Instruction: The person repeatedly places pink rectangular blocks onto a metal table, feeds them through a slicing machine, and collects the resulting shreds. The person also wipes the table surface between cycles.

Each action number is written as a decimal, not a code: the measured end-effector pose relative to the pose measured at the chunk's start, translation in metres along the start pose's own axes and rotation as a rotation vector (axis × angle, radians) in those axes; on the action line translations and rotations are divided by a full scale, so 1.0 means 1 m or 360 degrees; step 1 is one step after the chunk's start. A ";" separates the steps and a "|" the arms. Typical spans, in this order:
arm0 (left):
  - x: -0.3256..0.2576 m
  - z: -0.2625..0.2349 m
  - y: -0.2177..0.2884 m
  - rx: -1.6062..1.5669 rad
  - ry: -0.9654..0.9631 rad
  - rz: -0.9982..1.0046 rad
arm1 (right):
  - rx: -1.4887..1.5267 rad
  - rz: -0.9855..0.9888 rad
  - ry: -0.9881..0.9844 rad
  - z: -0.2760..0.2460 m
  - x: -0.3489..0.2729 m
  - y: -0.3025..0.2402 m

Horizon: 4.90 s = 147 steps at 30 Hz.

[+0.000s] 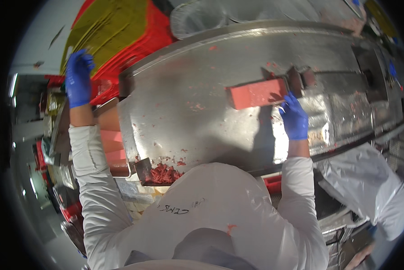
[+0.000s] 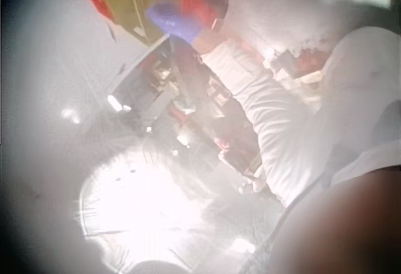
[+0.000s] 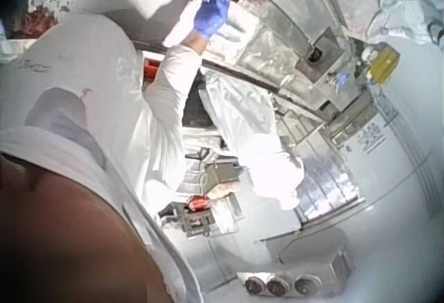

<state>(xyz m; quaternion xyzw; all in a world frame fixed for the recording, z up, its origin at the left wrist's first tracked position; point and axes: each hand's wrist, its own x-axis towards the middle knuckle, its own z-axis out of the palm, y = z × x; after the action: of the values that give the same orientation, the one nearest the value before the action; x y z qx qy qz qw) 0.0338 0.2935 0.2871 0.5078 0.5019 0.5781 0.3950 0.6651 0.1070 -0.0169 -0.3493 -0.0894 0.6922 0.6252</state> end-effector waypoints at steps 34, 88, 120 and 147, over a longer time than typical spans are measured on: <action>-0.148 0.232 -0.325 0.0522 -0.2142 -0.1565 | -0.0106 0.0719 0.0676 0.087 -0.011 0.233; -0.300 0.077 -0.262 0.2046 -0.1655 0.0265 | -0.2286 0.0063 0.1406 -0.110 -0.099 0.065; -0.349 -0.157 -0.283 0.2079 -0.0972 0.0045 | -0.0233 0.0244 0.0391 -0.072 0.003 0.197; -0.276 -0.322 -0.272 0.2126 -0.1183 0.0023 | -0.1486 0.1054 -0.0335 0.213 -0.062 0.438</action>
<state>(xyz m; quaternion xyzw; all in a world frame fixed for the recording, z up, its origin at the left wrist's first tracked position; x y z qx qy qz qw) -0.2501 0.0197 -0.0262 0.8032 0.5757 -0.0545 0.1430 0.1845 0.0275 -0.0815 -0.5267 -0.3328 0.7690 0.1430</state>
